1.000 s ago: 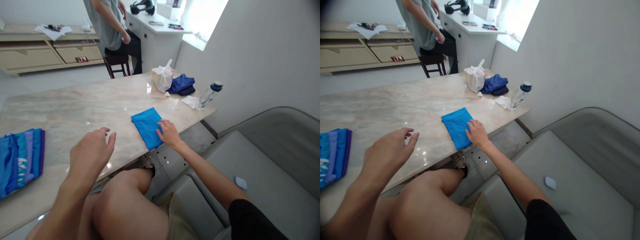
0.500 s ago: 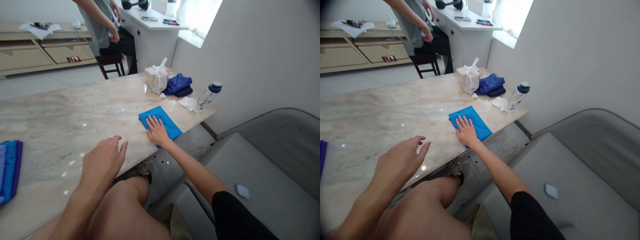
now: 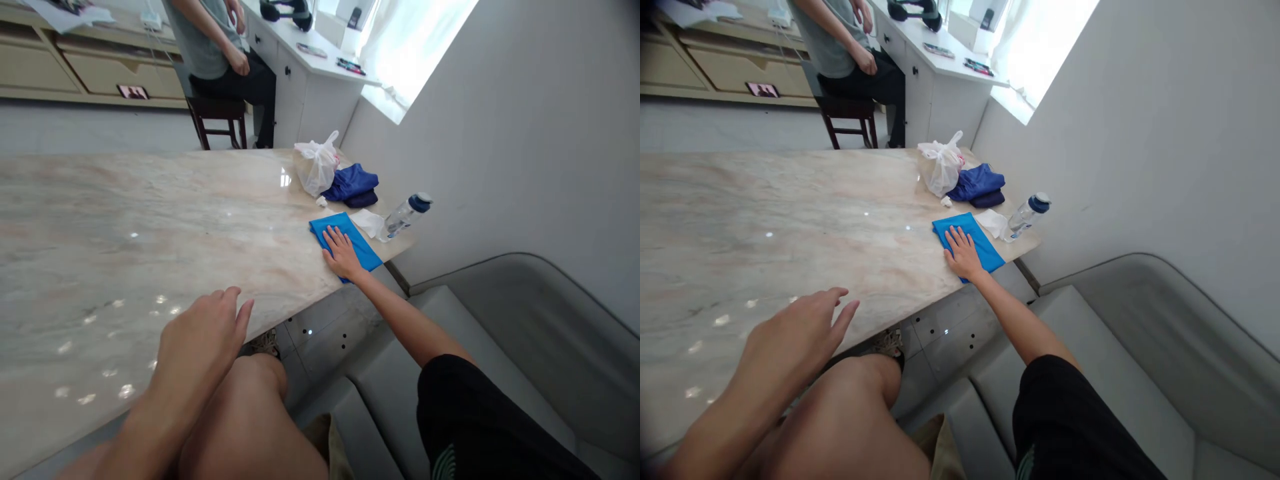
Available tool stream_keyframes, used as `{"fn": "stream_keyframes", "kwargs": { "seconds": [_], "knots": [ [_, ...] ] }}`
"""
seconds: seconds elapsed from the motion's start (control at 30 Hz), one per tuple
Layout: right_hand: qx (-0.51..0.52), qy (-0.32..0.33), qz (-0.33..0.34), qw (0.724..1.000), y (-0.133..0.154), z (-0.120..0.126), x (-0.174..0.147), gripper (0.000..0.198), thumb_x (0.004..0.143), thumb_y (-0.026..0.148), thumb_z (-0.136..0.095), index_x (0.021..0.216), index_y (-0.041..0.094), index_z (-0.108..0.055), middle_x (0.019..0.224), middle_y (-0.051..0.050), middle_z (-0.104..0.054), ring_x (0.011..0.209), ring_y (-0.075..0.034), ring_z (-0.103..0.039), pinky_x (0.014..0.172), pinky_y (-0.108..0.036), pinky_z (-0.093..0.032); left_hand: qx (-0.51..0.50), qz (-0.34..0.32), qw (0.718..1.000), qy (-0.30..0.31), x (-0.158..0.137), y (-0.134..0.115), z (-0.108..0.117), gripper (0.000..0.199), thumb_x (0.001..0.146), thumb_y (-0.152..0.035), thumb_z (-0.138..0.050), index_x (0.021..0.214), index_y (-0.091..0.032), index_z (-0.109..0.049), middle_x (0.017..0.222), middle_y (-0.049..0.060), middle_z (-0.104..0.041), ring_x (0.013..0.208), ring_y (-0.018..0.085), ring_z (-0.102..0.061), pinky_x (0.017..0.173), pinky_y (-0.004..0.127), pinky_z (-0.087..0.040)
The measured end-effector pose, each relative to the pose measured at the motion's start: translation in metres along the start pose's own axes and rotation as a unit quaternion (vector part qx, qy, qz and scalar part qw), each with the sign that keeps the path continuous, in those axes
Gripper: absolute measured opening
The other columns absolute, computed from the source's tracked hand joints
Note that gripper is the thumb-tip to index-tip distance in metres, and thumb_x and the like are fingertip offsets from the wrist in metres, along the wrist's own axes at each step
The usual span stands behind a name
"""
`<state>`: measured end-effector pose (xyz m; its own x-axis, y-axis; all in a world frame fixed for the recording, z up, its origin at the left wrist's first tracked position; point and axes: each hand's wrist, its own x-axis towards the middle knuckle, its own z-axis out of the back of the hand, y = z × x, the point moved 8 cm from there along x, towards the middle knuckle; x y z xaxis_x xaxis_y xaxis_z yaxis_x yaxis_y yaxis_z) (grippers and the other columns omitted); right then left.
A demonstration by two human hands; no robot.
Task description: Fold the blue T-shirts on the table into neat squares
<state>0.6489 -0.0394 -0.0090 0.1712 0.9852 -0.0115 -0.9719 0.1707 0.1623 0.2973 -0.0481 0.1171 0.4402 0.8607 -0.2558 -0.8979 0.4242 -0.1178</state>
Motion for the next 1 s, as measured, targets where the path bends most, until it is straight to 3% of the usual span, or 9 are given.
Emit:
{"fn": "stream_keyframes", "kwargs": {
  "seconds": [0.1,0.17,0.2,0.3,0.4,0.5,0.6,0.87,1.0],
  "knots": [
    [0.045,-0.029,-0.046,0.998,0.036,0.012,-0.014,0.067,0.113,0.029,-0.044,0.176,0.008,-0.041,0.188,-0.020,-0.024,0.176,-0.035,-0.018,0.142,-0.064,-0.010,-0.018,0.000,0.999,-0.028,-0.001,-0.002,0.010,0.049,0.115,-0.041,-0.039,0.139,-0.018,-0.075,0.124,0.017,-0.081,0.113,0.037,-0.077,0.083,0.042,-0.060],
    [0.130,-0.089,-0.058,0.986,0.081,0.024,-0.047,0.064,0.113,0.025,-0.040,0.175,0.008,-0.042,0.185,-0.021,-0.031,0.174,-0.030,-0.027,0.141,-0.061,-0.021,-0.029,-0.003,0.997,-0.071,-0.014,0.002,0.015,0.050,0.115,-0.042,-0.039,0.142,-0.018,-0.073,0.127,0.017,-0.081,0.113,0.037,-0.077,0.087,0.043,-0.060],
    [0.192,-0.107,-0.029,0.975,0.111,0.029,-0.071,0.062,0.115,0.027,-0.039,0.174,0.010,-0.045,0.182,-0.020,-0.039,0.171,-0.028,-0.035,0.140,-0.055,-0.028,-0.031,-0.008,0.995,-0.096,-0.027,0.007,0.015,0.051,0.115,-0.044,-0.040,0.143,-0.019,-0.073,0.129,0.016,-0.081,0.114,0.037,-0.076,0.090,0.045,-0.060],
    [0.346,-0.099,0.068,0.930,0.205,0.038,-0.161,0.054,0.118,0.041,-0.043,0.166,0.021,-0.060,0.172,-0.012,-0.057,0.162,-0.024,-0.051,0.137,-0.048,-0.040,-0.024,-0.011,0.983,-0.180,-0.087,0.033,0.000,0.053,0.113,-0.047,-0.041,0.139,-0.016,-0.074,0.129,0.018,-0.081,0.116,0.038,-0.075,0.103,0.052,-0.058],
    [0.393,-0.108,0.042,0.912,0.255,0.041,-0.243,0.057,0.118,0.042,-0.045,0.171,0.023,-0.052,0.172,-0.011,-0.057,0.159,-0.025,-0.055,0.132,-0.048,-0.048,-0.022,0.018,0.966,-0.258,-0.161,0.068,-0.029,0.051,0.113,-0.045,-0.040,0.143,-0.017,-0.071,0.135,0.019,-0.078,0.129,0.041,-0.070,0.117,0.060,-0.051],
    [0.346,-0.138,0.031,0.928,0.270,0.044,-0.290,0.074,0.114,0.045,-0.053,0.180,0.015,-0.034,0.179,-0.019,-0.045,0.165,-0.033,-0.046,0.133,-0.057,-0.046,-0.056,0.013,0.945,-0.322,-0.224,0.078,-0.054,0.059,0.113,-0.044,-0.044,0.163,-0.015,-0.055,0.163,0.023,-0.061,0.156,0.043,-0.052,0.127,0.062,-0.044],
    [0.304,-0.167,0.055,0.936,0.269,0.047,-0.306,0.082,0.112,0.049,-0.055,0.181,0.013,-0.028,0.182,-0.024,-0.038,0.168,-0.039,-0.040,0.132,-0.063,-0.045,-0.071,0.033,0.935,-0.346,-0.265,0.066,-0.064,0.065,0.113,-0.040,-0.049,0.174,-0.019,-0.040,0.178,0.021,-0.045,0.164,0.040,-0.044,0.130,0.060,-0.043],
    [0.330,-0.186,0.083,0.922,0.266,0.036,-0.296,0.078,0.114,0.058,-0.050,0.179,0.019,-0.034,0.176,-0.022,-0.047,0.162,-0.039,-0.048,0.130,-0.065,-0.046,-0.047,0.096,0.916,-0.387,-0.319,0.059,-0.043,0.069,0.109,-0.030,-0.058,0.175,-0.021,-0.037,0.181,0.019,-0.041,0.169,0.036,-0.037,0.133,0.057,-0.042],
    [0.329,-0.191,0.084,0.921,0.265,0.037,-0.299,0.076,0.114,0.058,-0.049,0.178,0.019,-0.036,0.175,-0.022,-0.049,0.159,-0.041,-0.051,0.129,-0.066,-0.046,-0.063,0.095,0.910,-0.398,-0.323,0.073,-0.042,0.066,0.109,-0.027,-0.057,0.173,-0.022,-0.040,0.177,0.018,-0.046,0.167,0.036,-0.039,0.132,0.058,-0.044]
  ]
}}
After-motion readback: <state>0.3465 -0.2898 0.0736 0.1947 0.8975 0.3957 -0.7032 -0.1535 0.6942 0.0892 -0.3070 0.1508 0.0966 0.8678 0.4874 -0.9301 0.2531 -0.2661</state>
